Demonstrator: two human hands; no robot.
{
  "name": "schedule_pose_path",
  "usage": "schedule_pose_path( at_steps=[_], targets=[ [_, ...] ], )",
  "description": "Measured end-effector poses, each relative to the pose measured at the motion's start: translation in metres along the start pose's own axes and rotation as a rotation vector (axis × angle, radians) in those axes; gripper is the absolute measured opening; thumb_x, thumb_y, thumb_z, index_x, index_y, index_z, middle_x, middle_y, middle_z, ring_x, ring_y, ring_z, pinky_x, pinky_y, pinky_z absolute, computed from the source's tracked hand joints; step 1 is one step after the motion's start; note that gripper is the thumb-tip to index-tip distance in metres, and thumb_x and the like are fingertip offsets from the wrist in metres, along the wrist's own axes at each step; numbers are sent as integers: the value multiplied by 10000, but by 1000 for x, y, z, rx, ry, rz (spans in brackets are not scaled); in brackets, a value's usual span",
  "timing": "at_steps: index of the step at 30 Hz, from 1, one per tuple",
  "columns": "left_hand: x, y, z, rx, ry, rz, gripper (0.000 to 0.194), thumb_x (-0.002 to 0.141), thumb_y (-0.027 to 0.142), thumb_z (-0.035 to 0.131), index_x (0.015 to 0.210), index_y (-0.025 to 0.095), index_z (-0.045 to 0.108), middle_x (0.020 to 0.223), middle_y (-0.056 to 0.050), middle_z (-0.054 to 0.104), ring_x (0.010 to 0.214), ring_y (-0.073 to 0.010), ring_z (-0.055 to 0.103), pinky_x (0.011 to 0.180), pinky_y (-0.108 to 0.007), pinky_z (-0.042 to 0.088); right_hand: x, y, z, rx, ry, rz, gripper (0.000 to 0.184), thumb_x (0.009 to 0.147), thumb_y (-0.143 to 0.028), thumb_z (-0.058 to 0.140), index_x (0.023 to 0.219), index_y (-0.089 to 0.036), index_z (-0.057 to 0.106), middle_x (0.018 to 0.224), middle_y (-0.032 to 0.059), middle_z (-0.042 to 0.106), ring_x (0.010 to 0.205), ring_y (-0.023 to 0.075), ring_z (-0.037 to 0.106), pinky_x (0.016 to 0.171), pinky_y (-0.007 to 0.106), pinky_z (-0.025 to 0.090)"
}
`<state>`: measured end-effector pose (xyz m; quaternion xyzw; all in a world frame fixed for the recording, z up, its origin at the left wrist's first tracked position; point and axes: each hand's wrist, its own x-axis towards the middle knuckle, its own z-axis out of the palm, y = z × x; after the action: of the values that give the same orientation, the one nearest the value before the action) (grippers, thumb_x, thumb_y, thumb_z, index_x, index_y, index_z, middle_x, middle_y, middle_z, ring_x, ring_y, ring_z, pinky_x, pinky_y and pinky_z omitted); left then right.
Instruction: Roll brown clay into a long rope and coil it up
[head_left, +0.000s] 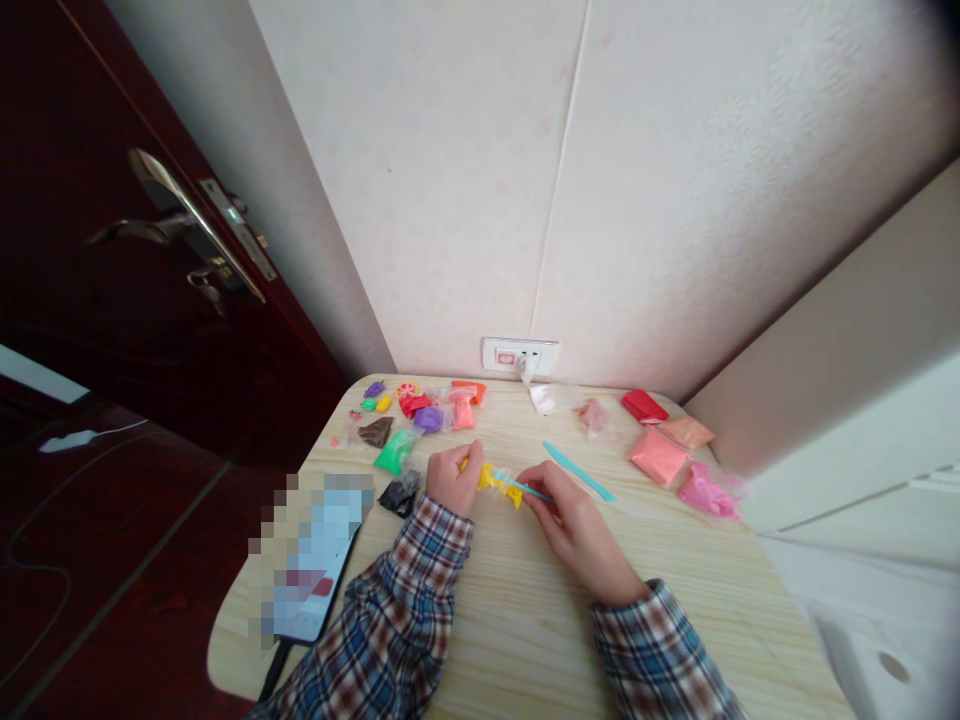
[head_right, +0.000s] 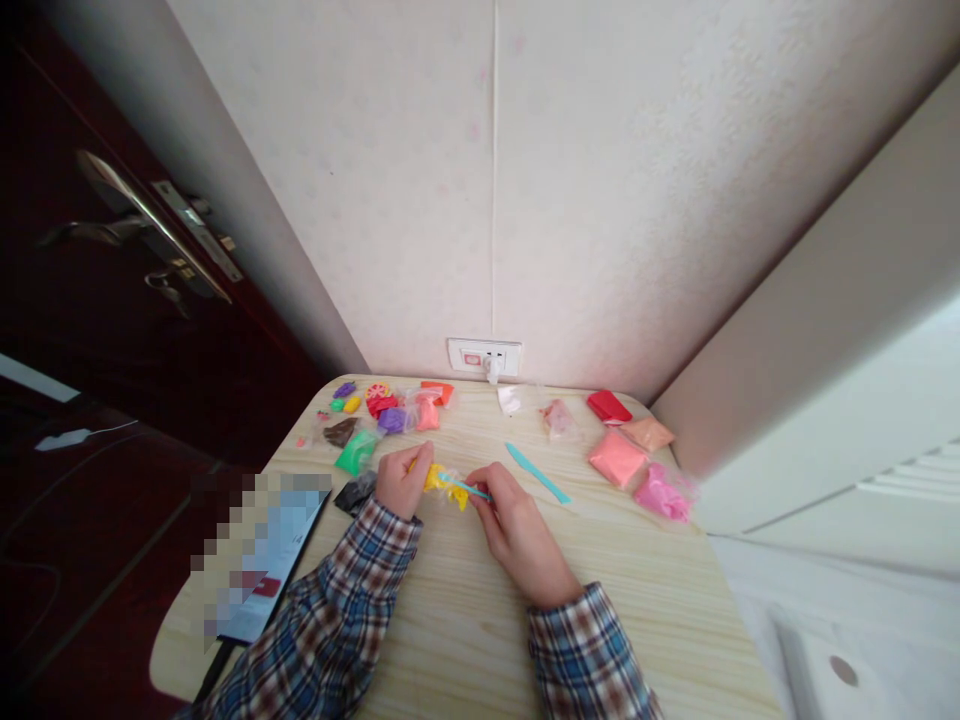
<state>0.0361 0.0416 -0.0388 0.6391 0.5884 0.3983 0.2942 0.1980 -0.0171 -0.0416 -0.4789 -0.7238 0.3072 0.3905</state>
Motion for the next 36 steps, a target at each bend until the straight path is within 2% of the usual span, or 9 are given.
schedule_pose_path(
  at_steps=[3, 6, 11, 18, 28, 36],
  targets=[
    [0, 1, -1, -5, -24, -8, 419, 766, 404, 398, 419, 201, 282, 412, 40, 257, 437, -96, 274, 482, -278, 173, 0, 2, 0, 7, 71, 24, 60, 883, -237, 457, 888, -210, 511, 807, 24, 576, 712, 152, 537, 621, 272, 459],
    [0, 1, 0, -16, -43, -20, 434, 766, 431, 396, 418, 202, 274, 419, 39, 246, 441, -95, 265, 473, -273, 175, -1, 4, 0, -27, 104, 19, 95, 886, -269, 473, 823, -212, 515, 757, 17, 556, 673, 150, 518, 603, 280, 447],
    [-1, -1, 3, -22, -69, -28, 470, 769, 474, 390, 406, 203, 263, 414, 39, 226, 438, -92, 247, 470, -278, 161, -2, 4, 1, -105, 91, -45, 133, 904, -256, 442, 798, -212, 509, 752, 18, 546, 683, 152, 523, 604, 281, 435],
    [0, -4, 5, -31, -139, -26, 492, 743, 487, 417, 381, 199, 248, 411, 42, 209, 435, -84, 229, 485, -286, 145, -1, 3, -2, -172, 1, -31, 169, 898, -241, 440, 748, -208, 511, 726, 9, 551, 666, 155, 520, 600, 282, 393],
    [0, -5, 5, -162, -255, -92, 530, 716, 588, 441, 405, 197, 262, 424, 50, 211, 438, -74, 223, 450, -259, 147, 2, 2, -10, 79, -147, -24, 192, 886, -306, 476, 732, -203, 525, 695, -5, 548, 655, 139, 509, 592, 265, 397],
    [-1, -4, 8, -355, -359, -165, 537, 672, 647, 437, 402, 199, 313, 388, 57, 263, 406, -70, 265, 422, -231, 225, 1, -5, -15, 172, -160, 10, 198, 874, -301, 503, 711, -194, 540, 653, -18, 529, 603, 122, 475, 554, 244, 373]
  ],
)
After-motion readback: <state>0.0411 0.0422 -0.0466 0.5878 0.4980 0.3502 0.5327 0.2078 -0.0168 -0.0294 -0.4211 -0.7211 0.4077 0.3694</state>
